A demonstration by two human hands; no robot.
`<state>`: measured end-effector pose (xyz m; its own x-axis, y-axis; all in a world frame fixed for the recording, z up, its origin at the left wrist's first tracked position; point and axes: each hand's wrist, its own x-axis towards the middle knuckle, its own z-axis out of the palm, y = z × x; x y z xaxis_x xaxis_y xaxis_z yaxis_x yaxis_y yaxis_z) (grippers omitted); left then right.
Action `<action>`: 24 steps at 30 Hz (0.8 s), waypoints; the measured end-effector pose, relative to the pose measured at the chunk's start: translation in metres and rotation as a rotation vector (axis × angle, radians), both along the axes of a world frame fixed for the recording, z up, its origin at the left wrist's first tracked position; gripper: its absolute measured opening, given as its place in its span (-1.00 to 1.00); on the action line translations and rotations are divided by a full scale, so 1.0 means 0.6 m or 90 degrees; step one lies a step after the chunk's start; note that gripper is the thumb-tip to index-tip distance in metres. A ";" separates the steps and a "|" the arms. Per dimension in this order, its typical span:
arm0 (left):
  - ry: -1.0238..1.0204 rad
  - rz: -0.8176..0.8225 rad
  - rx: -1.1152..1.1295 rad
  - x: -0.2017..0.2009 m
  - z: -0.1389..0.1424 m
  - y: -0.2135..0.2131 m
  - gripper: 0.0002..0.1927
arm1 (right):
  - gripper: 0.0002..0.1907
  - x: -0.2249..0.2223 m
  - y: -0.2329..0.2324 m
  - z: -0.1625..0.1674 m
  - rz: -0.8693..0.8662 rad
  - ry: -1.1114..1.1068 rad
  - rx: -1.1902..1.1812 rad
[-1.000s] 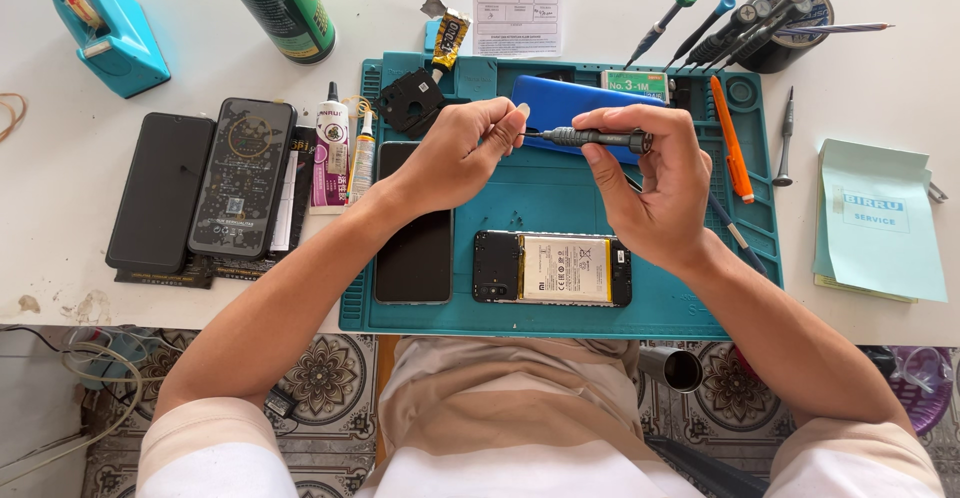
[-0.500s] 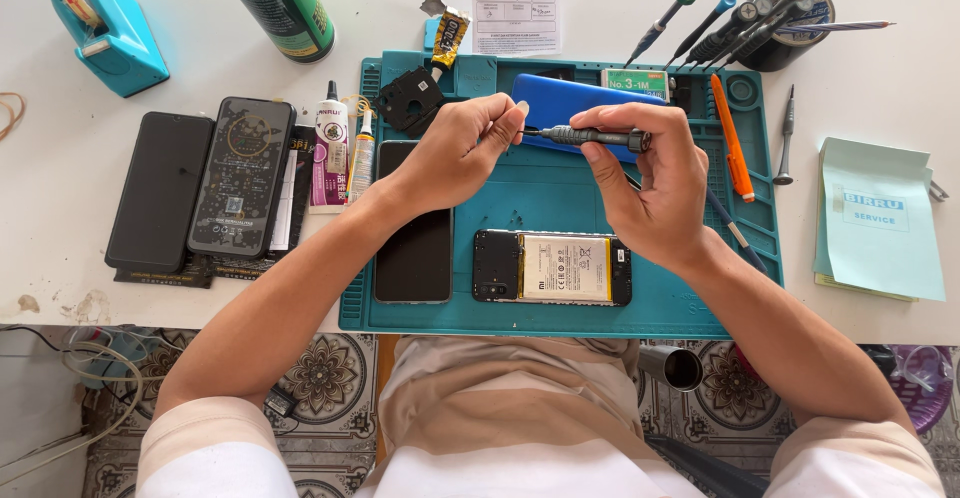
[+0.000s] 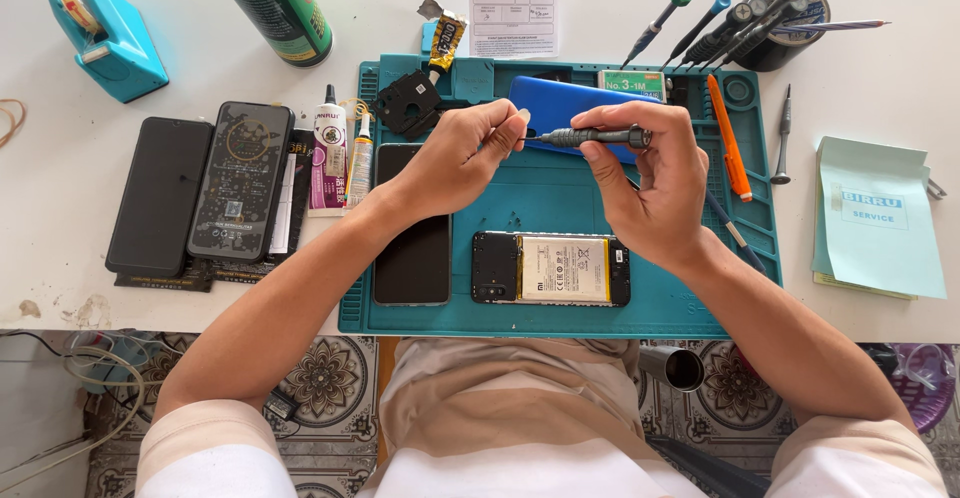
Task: The person uses a screwdriver to remove and install screws on a disassembled smartphone. They repeatedly pick up screws, align them with screw holes, and tighten them while working on the phone's internal components.
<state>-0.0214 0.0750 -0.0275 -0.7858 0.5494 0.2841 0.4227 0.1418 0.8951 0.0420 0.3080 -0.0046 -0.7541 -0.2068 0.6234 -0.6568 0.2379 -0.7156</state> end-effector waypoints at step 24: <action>0.009 -0.164 -0.017 0.023 0.013 0.013 -0.54 | -0.35 0.005 0.002 -0.009 0.068 -0.002 -0.033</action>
<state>-0.0073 0.0827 -0.0199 -0.6149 0.7384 0.2770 0.4603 0.0509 0.8863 0.0449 0.3089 -0.0100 -0.7311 -0.2534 0.6335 -0.6746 0.1297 -0.7267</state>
